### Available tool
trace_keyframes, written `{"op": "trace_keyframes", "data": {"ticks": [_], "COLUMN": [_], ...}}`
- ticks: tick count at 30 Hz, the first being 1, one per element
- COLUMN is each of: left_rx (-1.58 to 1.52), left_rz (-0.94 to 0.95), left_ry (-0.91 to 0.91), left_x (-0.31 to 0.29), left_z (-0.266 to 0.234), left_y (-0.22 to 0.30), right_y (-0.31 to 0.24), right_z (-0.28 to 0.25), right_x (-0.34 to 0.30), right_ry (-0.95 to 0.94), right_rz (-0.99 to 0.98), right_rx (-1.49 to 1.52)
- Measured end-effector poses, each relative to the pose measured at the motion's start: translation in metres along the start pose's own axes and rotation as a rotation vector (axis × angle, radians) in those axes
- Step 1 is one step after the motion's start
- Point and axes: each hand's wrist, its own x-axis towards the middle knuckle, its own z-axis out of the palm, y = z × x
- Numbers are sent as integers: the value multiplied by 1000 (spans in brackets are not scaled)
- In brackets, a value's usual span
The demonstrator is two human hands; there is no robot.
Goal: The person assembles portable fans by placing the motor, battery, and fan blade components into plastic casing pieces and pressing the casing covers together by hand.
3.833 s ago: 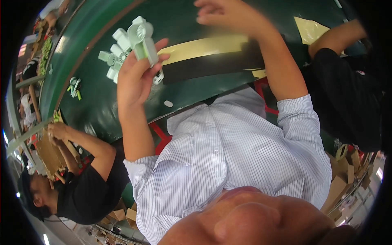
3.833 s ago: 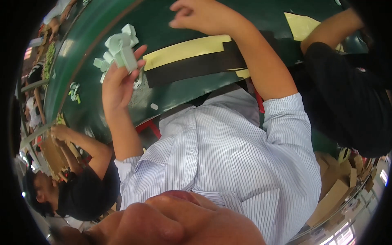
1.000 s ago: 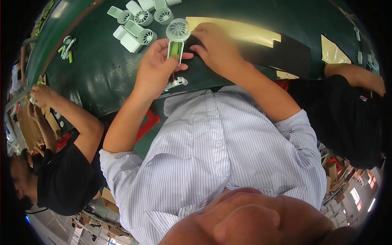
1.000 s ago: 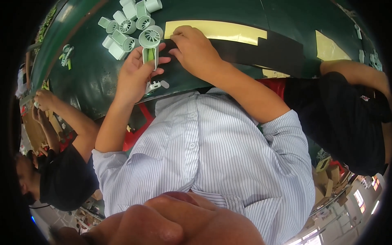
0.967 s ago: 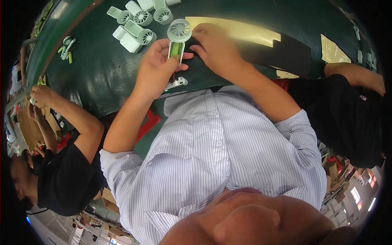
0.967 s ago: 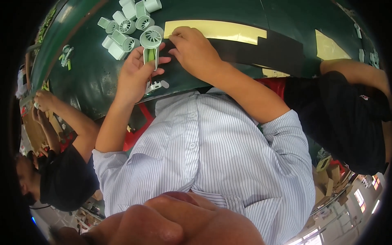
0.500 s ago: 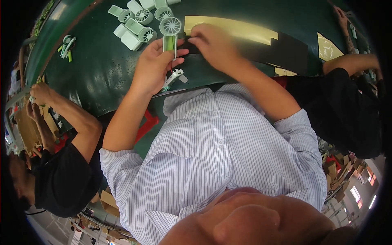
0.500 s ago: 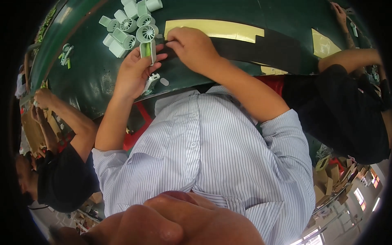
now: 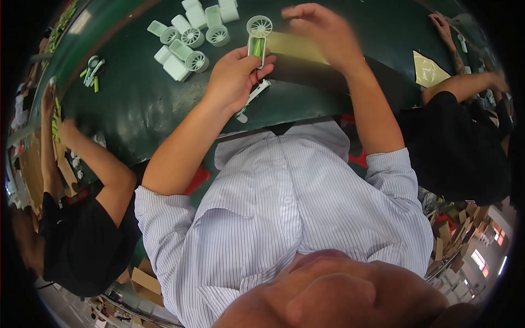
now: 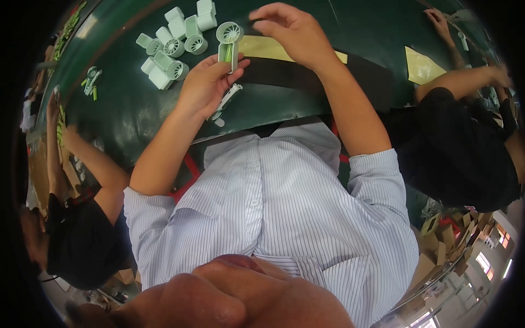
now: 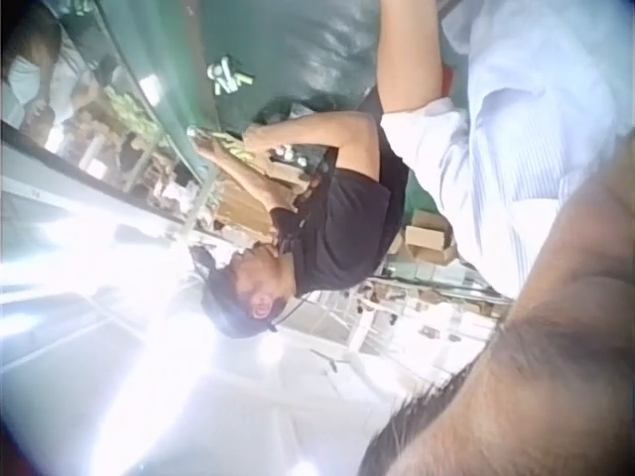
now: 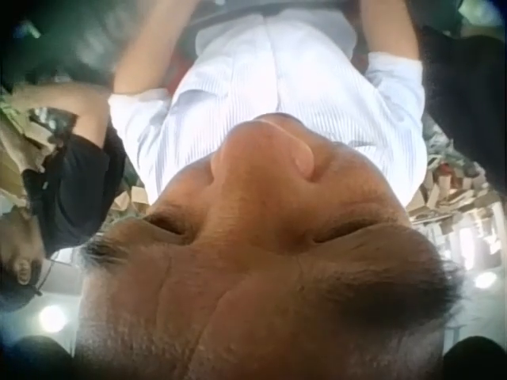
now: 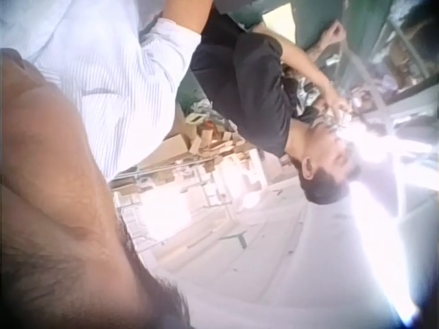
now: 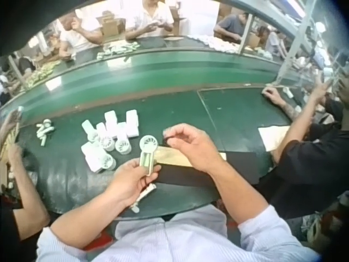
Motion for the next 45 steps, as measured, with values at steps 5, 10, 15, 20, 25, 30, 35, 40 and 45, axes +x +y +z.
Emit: {"op": "trace_keyframes", "data": {"ticks": [5,10,15,20,25,30,35,40,45], "left_rx": [135,156,162,201,228,162,114,54,215], "left_rz": [-40,-157,-66,-60,-79,-64,-84,-81,-34], "left_ry": [-72,-99,-58,-4,-24,-5,6,-49,-43], "left_x": [12,17,16,16,14,14,10,8,3], "left_z": [15,14,16,17,20,12,16,16,23], "left_y": [6,17,7,3,7,0,0,4,1], "right_y": [-42,-18,-22,-20,-17,-27,-28,-24,-29], "right_z": [0,-4,3,-7,-9,-4,4,3,-1], "right_x": [7,28,19,20,27,23,16,15,33], "right_ry": [-346,-466,-382,-399,-558,-506,-416,-416,-575], "right_rz": [-301,-117,-101,-159,-270,-152,-70,-121,-86], "right_rx": [-441,-457,-540,-665,-670,-671,-911,-931,-920]}}
